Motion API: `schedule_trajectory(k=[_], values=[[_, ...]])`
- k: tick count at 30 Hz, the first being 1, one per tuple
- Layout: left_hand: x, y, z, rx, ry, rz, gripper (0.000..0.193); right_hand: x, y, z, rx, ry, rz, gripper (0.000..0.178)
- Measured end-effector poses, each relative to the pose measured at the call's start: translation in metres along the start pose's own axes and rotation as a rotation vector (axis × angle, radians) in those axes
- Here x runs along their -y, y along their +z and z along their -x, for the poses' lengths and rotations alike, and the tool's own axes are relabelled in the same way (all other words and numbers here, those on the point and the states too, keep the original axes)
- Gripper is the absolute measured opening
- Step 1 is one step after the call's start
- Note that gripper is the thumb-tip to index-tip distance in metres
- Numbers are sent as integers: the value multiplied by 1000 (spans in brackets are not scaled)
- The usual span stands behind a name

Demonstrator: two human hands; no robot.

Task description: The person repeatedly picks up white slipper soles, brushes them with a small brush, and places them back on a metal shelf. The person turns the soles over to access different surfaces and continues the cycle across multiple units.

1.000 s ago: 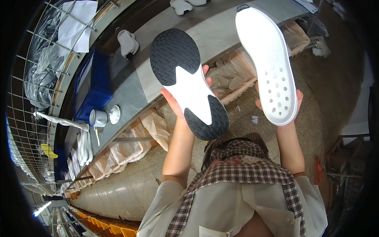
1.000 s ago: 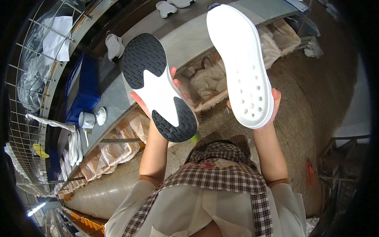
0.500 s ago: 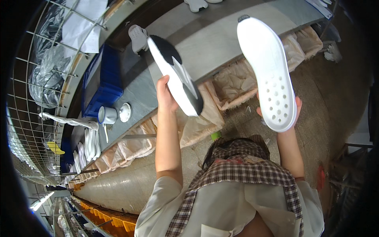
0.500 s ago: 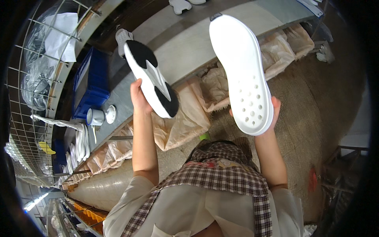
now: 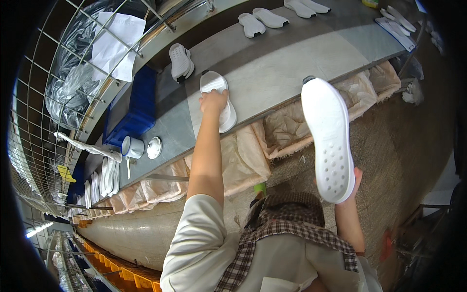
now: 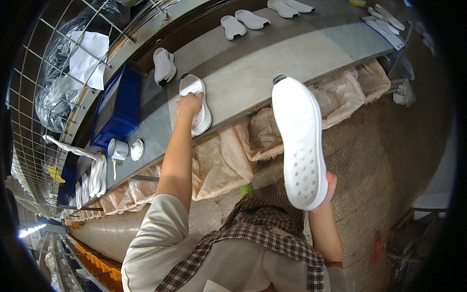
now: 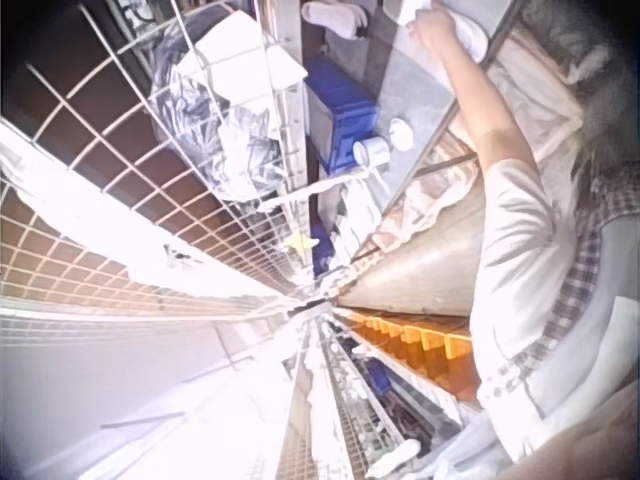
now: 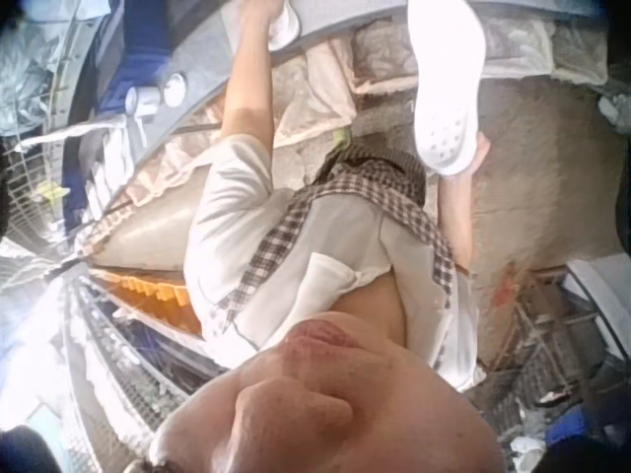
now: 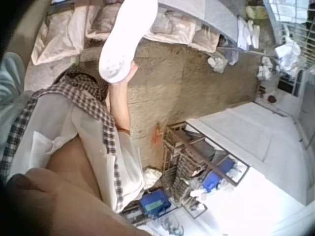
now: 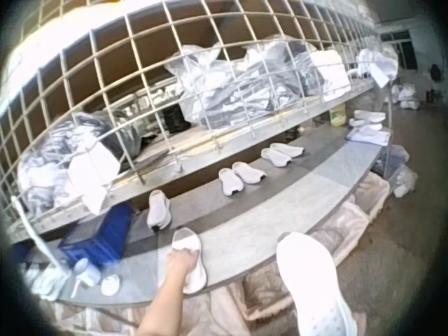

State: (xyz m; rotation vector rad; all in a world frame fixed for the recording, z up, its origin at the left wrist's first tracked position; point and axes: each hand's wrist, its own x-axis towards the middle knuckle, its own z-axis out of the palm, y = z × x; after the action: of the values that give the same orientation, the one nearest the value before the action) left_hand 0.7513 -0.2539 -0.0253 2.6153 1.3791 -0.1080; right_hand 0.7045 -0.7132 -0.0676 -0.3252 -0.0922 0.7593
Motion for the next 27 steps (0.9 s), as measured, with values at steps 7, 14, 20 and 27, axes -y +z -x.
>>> schedule_trajectory(k=[7,14,20,27], values=[[12,-7,114,-113,697,746,76,-38,26,-18,-37,50,405,88],[155,18,253,437,206,1927,72,-197,114,-67,671,-46,1475,81],[377,10,281,-228,159,2342,71,-412,206,-102,1046,78,1470,52],[549,-9,315,-854,230,2335,66,-702,271,-197,1201,-173,1820,35]])
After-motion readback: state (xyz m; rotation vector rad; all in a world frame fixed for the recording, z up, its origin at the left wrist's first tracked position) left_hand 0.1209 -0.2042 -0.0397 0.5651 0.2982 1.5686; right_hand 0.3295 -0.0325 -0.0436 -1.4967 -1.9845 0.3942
